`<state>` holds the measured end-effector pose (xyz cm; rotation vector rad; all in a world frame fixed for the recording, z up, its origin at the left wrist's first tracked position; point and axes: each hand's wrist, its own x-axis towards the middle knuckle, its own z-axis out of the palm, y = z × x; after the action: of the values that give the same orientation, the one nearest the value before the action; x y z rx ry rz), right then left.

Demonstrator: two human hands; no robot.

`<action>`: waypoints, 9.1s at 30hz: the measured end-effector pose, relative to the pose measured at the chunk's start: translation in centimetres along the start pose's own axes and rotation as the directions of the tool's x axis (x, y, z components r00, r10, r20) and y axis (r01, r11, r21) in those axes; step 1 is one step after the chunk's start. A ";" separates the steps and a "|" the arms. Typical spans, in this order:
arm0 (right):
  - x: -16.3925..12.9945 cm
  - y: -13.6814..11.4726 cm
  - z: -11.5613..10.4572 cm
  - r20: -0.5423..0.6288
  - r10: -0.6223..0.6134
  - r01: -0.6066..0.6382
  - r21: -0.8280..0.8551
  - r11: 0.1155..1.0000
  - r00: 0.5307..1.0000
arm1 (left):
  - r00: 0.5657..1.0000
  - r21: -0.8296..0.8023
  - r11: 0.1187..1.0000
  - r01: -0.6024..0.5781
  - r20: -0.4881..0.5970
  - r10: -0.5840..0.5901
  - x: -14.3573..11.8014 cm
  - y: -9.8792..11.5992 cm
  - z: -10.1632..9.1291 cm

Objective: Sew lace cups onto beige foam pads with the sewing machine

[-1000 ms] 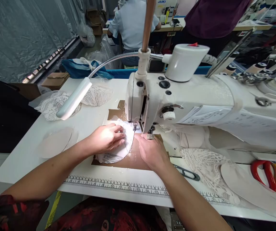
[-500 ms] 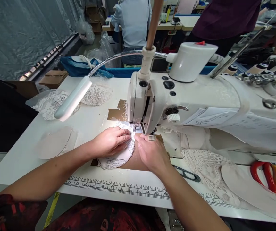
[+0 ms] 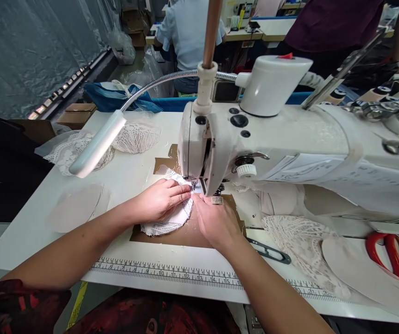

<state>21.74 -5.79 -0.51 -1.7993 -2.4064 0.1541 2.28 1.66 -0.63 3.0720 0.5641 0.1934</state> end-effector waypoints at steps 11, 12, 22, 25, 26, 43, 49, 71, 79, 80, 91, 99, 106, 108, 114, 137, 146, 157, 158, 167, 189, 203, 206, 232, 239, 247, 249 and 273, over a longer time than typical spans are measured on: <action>-0.3 0.3 0.6 -0.098 -0.068 0.068 -0.004 0.998 0.993 | 0.999 -0.089 0.996 -0.020 -0.036 0.017 -0.2 -0.1 0.2; -0.3 0.3 0.6 -0.107 -0.079 0.080 -0.003 0.997 0.991 | 0.999 -0.097 0.995 -0.023 -0.040 0.019 -0.2 -0.2 0.2; -0.3 1.0 1.0 -0.115 -0.086 0.099 0.115 0.988 0.990 | 0.998 -0.182 0.983 0.034 -0.054 -0.044 0.0 -0.3 0.2; -0.2 0.9 1.2 -0.098 -0.070 0.081 0.113 0.990 0.993 | 0.994 -0.189 0.980 0.055 -0.081 -0.072 0.1 -0.4 0.2; -0.1 0.9 1.2 -0.088 -0.061 0.070 0.103 0.992 0.994 | 0.993 -0.186 0.980 0.065 -0.090 -0.083 0.2 -0.5 0.2; -0.4 1.2 1.1 -0.158 -0.016 0.040 0.146 0.988 0.987 | 0.992 -0.180 0.982 0.063 -0.096 -0.081 -1.0 -0.4 -0.5; -0.4 1.1 1.1 -0.166 -0.024 0.055 0.182 0.982 0.986 | 0.986 -0.207 0.968 0.139 -0.067 -0.156 -0.6 0.1 -0.3; -0.6 0.9 1.1 -0.098 -0.162 0.165 0.021 0.986 0.982 | 0.997 -0.036 0.997 -0.074 -0.038 0.073 -0.8 -0.5 0.2; -0.7 0.7 1.0 -0.115 -0.137 0.143 0.043 0.989 0.984 | 0.998 -0.117 0.992 0.036 -0.055 -0.042 -0.8 0.4 0.4; -0.7 0.7 1.1 -0.120 -0.127 0.134 0.046 0.990 0.985 | 0.997 -0.120 0.992 0.043 -0.055 -0.050 -0.8 0.5 0.4; -0.1 0.4 1.2 -0.112 0.021 -0.025 -0.032 0.999 0.994 | 0.993 -0.068 0.991 0.118 -0.003 -0.119 0.1 1.0 -0.1; -0.3 0.9 1.5 -0.126 0.049 -0.042 0.053 0.998 0.991 | 0.998 -0.177 0.983 0.049 -0.038 -0.057 -1.0 0.2 -0.8; -0.5 1.0 1.7 -0.230 0.033 -0.013 0.088 0.996 0.973 | 0.995 -0.207 0.978 0.006 -0.101 -0.028 -0.9 0.3 -0.1; -0.5 0.9 1.6 -0.224 0.039 -0.015 0.112 0.994 0.974 | 0.991 -0.204 0.979 0.025 -0.125 -0.051 -0.7 0.5 0.3; -0.2 0.6 1.4 -0.205 0.038 -0.004 0.162 0.987 0.978 | 0.985 -0.274 0.962 0.015 -0.161 -0.061 -0.8 0.6 0.1; -0.1 1.2 1.7 -0.266 -0.020 0.064 0.157 0.985 0.964 | 0.927 -0.467 0.822 0.326 -0.013 -0.375 0.9 1.3 -0.2; 0.7 0.3 2.0 -0.294 -0.110 0.107 -0.027 0.994 0.949 | 0.938 -0.455 0.843 0.287 -0.047 -0.344 0.8 1.2 0.4; -1.1 0.3 1.0 -0.135 -0.176 0.177 -0.004 0.984 0.975 | 0.970 -0.383 0.909 0.164 -0.104 -0.219 -0.4 0.5 0.2; -1.1 0.2 0.9 -0.114 -0.171 0.173 0.005 0.985 0.979 | 0.970 -0.365 0.918 0.153 -0.121 -0.210 -0.5 0.5 0.1; -1.1 0.0 1.0 -0.134 -0.156 0.156 -0.011 0.988 0.979 | 0.986 -0.221 0.975 0.008 -0.162 -0.045 -0.3 0.4 0.7; -0.2 0.8 2.2 -0.219 0.010 -0.013 -0.016 1.000 0.976 | 0.996 -0.129 0.989 0.071 0.058 -0.064 -1.0 -0.2 -2.1; 0.3 0.2 2.2 -0.361 -0.078 0.035 -0.123 0.992 0.929 | 0.970 -0.563 0.814 0.147 -0.080 -0.231 0.4 -2.2 0.1; 1.0 -0.3 2.0 -0.317 -0.111 0.044 -0.210 0.977 0.942 | 0.965 -0.594 0.786 0.172 -0.058 -0.255 0.5 -2.3 0.4; -0.8 0.4 1.3 -0.173 -0.144 0.153 0.039 0.988 0.974 | 0.989 -0.005 0.997 -0.074 -0.131 0.072 -0.6 -1.1 0.1; -0.6 -0.1 0.7 -0.056 -0.105 0.104 -0.018 0.994 0.993 | 0.985 -0.054 0.989 -0.141 -0.104 0.135 -0.6 -1.2 0.3; -0.1 -0.3 0.8 -0.004 -0.028 0.027 -0.078 0.997 1.000 | 0.993 -0.088 0.996 -0.020 -0.117 0.009 -0.3 -1.2 0.2; 0.0 -0.1 1.1 -0.037 -0.024 0.021 -0.077 0.997 0.999 | 0.993 -0.084 0.996 0.022 -0.112 -0.031 -0.2 -1.2 0.1; 0.1 1.8 1.9 -0.234 -0.142 0.164 0.080 0.983 0.962 | 0.843 -0.059 0.841 0.538 0.023 -0.537 -1.1 -2.6 -1.9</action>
<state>23.13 -5.20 -2.72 -1.4922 -2.3198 0.0468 0.14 3.70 1.02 2.7065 1.3542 0.1836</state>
